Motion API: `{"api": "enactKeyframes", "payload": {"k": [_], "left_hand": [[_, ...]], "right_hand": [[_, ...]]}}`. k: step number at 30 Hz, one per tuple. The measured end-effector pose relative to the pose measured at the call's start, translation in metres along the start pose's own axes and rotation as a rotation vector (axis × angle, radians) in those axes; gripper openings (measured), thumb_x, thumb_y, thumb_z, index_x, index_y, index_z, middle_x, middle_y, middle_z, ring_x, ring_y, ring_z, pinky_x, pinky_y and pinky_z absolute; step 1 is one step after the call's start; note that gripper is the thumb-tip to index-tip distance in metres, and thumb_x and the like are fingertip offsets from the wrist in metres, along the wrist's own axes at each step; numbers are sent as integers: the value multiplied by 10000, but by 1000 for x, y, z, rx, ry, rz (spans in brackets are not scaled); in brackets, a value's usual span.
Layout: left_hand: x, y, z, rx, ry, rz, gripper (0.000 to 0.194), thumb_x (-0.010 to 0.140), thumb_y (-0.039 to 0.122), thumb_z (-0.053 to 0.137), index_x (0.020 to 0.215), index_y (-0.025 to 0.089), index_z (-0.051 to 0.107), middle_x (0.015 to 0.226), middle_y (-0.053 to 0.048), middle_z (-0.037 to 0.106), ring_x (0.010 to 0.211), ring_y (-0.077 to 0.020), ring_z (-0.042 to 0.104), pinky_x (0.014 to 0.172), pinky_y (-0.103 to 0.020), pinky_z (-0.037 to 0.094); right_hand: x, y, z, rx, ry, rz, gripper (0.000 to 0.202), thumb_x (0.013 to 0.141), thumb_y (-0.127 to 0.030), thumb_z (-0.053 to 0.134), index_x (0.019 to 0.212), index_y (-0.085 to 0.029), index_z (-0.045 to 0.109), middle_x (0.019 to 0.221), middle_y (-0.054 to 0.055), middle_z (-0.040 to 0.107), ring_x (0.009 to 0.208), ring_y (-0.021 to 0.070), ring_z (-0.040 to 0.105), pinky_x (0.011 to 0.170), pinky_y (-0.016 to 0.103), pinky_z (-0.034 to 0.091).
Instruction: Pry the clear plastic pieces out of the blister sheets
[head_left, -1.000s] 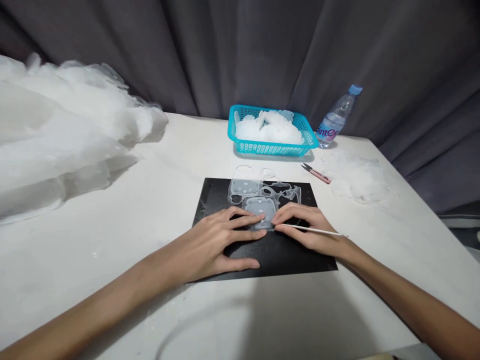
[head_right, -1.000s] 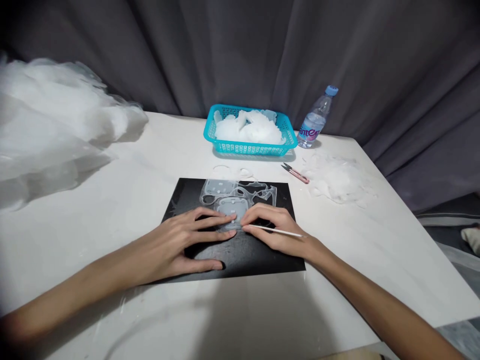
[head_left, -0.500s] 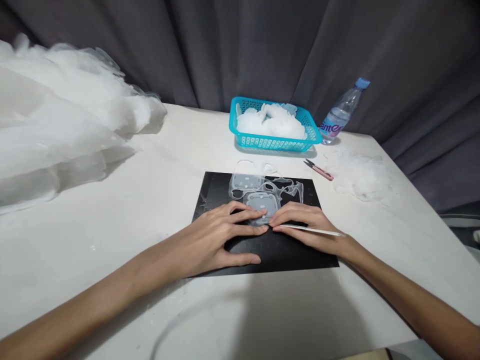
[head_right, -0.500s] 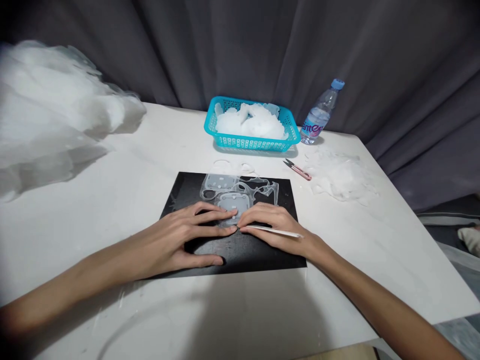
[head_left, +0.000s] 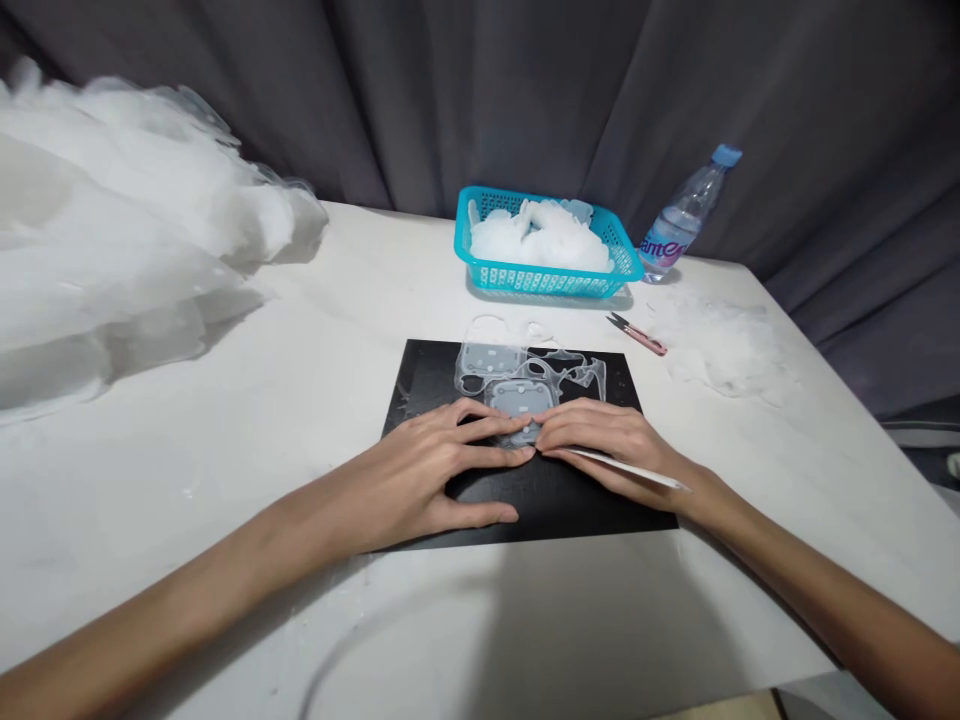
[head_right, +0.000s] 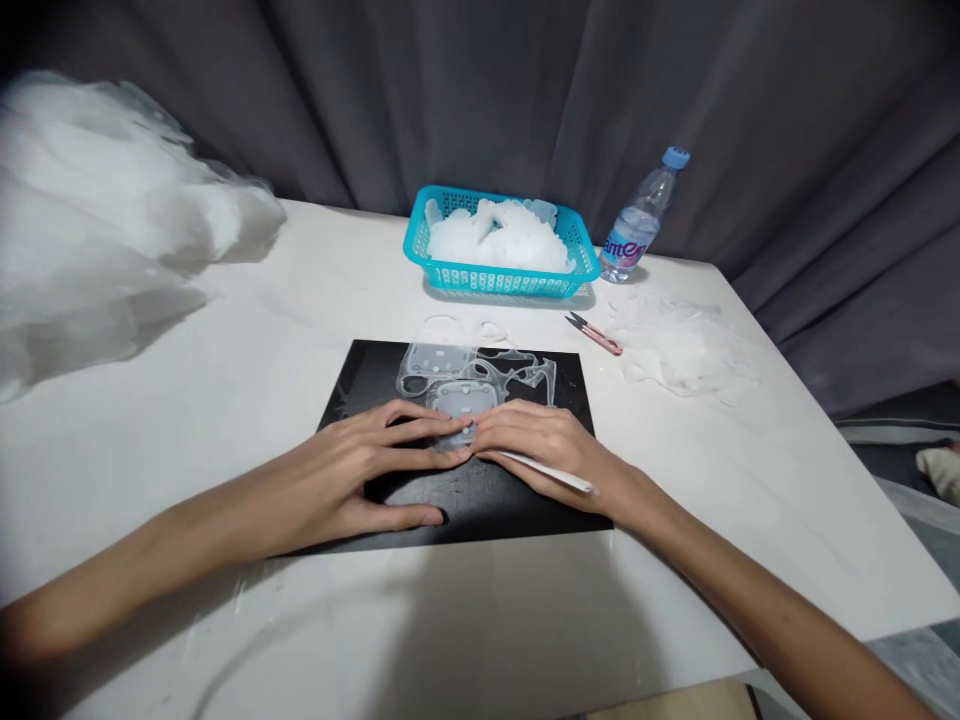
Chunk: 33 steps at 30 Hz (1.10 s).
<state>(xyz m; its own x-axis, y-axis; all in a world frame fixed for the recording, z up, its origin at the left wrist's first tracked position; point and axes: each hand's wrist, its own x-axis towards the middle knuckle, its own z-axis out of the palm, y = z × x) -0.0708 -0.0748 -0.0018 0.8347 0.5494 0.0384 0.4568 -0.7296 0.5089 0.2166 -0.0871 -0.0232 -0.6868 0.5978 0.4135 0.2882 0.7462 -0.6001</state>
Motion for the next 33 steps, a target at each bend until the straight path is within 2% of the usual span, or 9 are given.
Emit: {"api": "enactKeyframes", "payload": {"k": [5,10,16,19,29,33], "left_hand": [[0,0,-1,21,-9,11,551,988,586,650,1496,378,605,1620,-3,529,1403,-303,524,1162,-459,457],[0,-3,0,-3,10,13,533,980,582,664,1473,382,628,1601,-3,553,1380,-297,543,1131,-438,482],[-2,-4,0,3,-9,-6,550,981,601,650,1494,409,598,1621,7,527,1411,-297,520,1144,-444,476],[-3,-4,1,-10,3,-5,550,974,595,664,1490,415,601,1610,4,541,1407,-295,527,1130,-433,488],[-2,-4,-1,-31,10,-1,561,969,572,686,1498,413,592,1614,2,536,1416,-297,519,1145,-432,481],[-3,-2,0,-23,0,-7,561,973,565,683,1504,415,586,1626,-15,520,1424,-312,511,1157,-462,479]], "right_hand": [[-3,-3,-11,-37,-42,29,233,1065,-141,549,1231,-206,699,1203,101,776,1185,221,732,1015,384,617],[-5,-7,-16,19,-85,105,239,1079,-164,520,1224,-217,702,1184,96,776,1166,219,739,981,361,624],[-8,-12,-14,155,-3,198,190,1060,-197,580,1167,-223,735,1124,83,790,1220,246,726,1024,377,616],[-8,-10,-9,148,26,160,206,1060,-182,576,1193,-224,727,1133,86,787,1232,242,717,1044,388,608],[-7,0,-1,54,-9,61,223,1062,-170,567,1231,-223,704,1180,89,776,1206,214,717,1043,367,598],[-4,1,4,-111,-2,-19,214,1067,-193,571,1229,-220,708,1172,93,776,1122,199,743,952,324,620]]}}
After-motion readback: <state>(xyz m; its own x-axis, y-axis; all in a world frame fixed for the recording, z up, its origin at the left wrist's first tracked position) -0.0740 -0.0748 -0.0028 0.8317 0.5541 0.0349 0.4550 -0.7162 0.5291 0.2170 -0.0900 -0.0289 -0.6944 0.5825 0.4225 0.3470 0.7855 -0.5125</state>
